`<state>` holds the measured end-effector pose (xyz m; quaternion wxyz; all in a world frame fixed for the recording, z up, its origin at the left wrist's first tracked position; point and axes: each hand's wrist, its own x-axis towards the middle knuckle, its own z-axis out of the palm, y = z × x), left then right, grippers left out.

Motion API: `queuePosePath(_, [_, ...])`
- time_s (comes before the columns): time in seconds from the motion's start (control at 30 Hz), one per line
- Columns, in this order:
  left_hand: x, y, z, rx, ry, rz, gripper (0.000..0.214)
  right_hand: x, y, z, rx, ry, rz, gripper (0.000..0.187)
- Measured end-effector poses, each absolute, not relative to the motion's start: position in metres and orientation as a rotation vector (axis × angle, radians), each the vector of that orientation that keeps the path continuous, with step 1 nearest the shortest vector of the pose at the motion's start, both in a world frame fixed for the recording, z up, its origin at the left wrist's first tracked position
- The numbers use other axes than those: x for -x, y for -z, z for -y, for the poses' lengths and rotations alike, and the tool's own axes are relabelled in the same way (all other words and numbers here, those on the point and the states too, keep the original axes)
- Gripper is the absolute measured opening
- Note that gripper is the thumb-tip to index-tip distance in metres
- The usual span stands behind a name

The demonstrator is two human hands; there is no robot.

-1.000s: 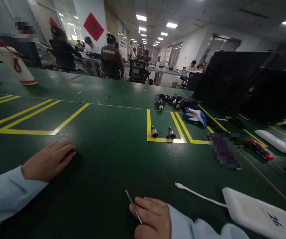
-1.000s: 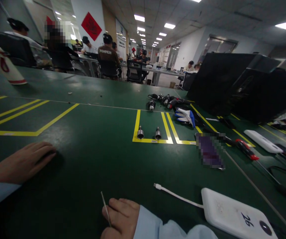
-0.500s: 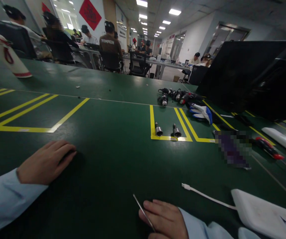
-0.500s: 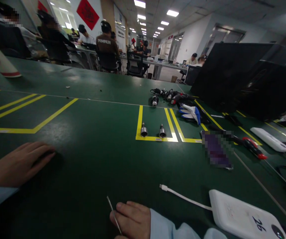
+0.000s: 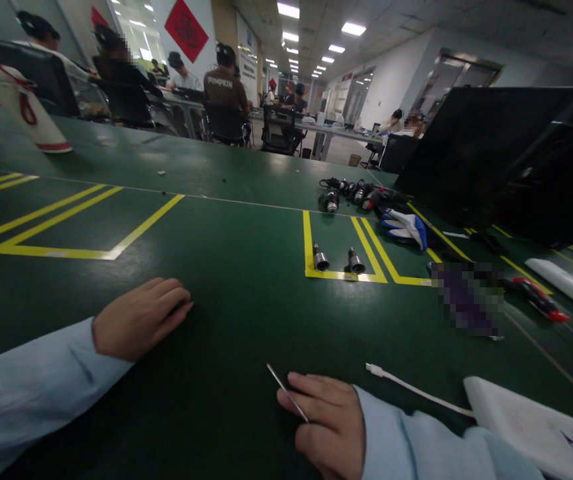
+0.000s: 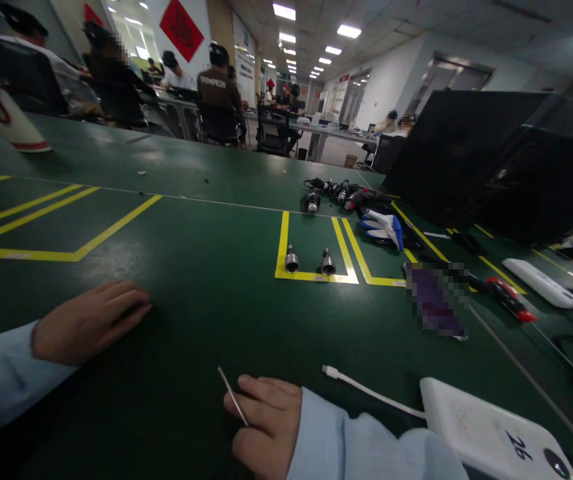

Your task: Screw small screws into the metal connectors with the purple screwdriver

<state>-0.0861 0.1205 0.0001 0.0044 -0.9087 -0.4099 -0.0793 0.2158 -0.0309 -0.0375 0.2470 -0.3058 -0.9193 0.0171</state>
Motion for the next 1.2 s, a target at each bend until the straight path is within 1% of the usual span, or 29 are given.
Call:
queuePosePath(0.07, [0.063,0.001,-0.113,2.892,0.248,1.167,0.028,-0.214,0.034,0.03,0.84,-0.115,2.494,0.032])
queuePosePath(0.13, [0.046,0.004,-0.103,2.914,0.315,1.095,0.026,-0.209,0.045,0.034,0.94,-0.069,2.32,0.033])
queuePosePath(0.17, [0.042,0.005,-0.098,2.911,0.367,1.08,0.025,-0.206,0.053,0.037,1.038,-0.03,2.173,0.035])
queuePosePath(0.23, [0.04,0.007,-0.087,2.887,0.46,1.119,0.025,-0.198,0.068,0.044,1.027,-0.012,2.071,0.036])
queuePosePath(0.33, [0.048,0.009,-0.078,2.891,0.497,1.131,0.024,-0.192,0.077,0.052,1.135,-0.004,1.912,0.036])
queuePosePath(0.43, [0.052,0.009,-0.076,2.886,0.505,1.107,0.024,-0.192,0.073,0.055,1.169,-0.021,1.977,0.037])
queuePosePath(0.5, [0.052,0.009,-0.076,2.876,0.516,1.085,0.025,-0.194,0.07,0.057,1.13,-0.019,2.141,0.037])
queuePosePath(0.63, [0.052,0.006,-0.073,2.886,0.511,1.043,0.024,-0.197,0.064,0.058,1.091,0.082,2.124,0.03])
queuePosePath(0.67, [0.052,0.005,-0.072,2.899,0.502,1.039,0.022,-0.198,0.06,0.056,1.045,0.122,2.076,0.03])
queuePosePath(0.7, [0.052,0.003,-0.072,2.914,0.493,1.038,0.02,-0.199,0.055,0.054,0.953,0.097,2.169,0.026])
queuePosePath(0.83, [0.053,-0.001,-0.073,2.99,0.477,1.051,0.015,-0.2,0.029,0.039,0.918,-0.136,2.282,0.016])
queuePosePath(0.9, [0.055,-0.001,-0.076,3.027,0.498,1.063,0.016,-0.193,0.021,0.028,0.943,-0.257,2.2,0.019])
queuePosePath(0.97, [0.058,0.001,-0.079,3.049,0.536,1.086,0.027,-0.182,0.017,0.016,0.961,-0.388,2.042,0.022])
queuePosePath(1.07, [0.063,0.004,-0.084,3.068,0.585,1.088,0.047,-0.164,0.015,-0.003,1.076,-0.628,1.739,0.02])
queuePosePath(1.13, [0.067,0.004,-0.086,3.104,0.59,1.033,0.05,-0.154,0.013,-0.015,1.188,-0.828,1.567,0.021])
queuePosePath(1.2, [0.07,0.003,-0.088,3.148,0.584,0.962,0.05,-0.148,0.011,-0.025,1.193,-1.01,1.457,0.028])
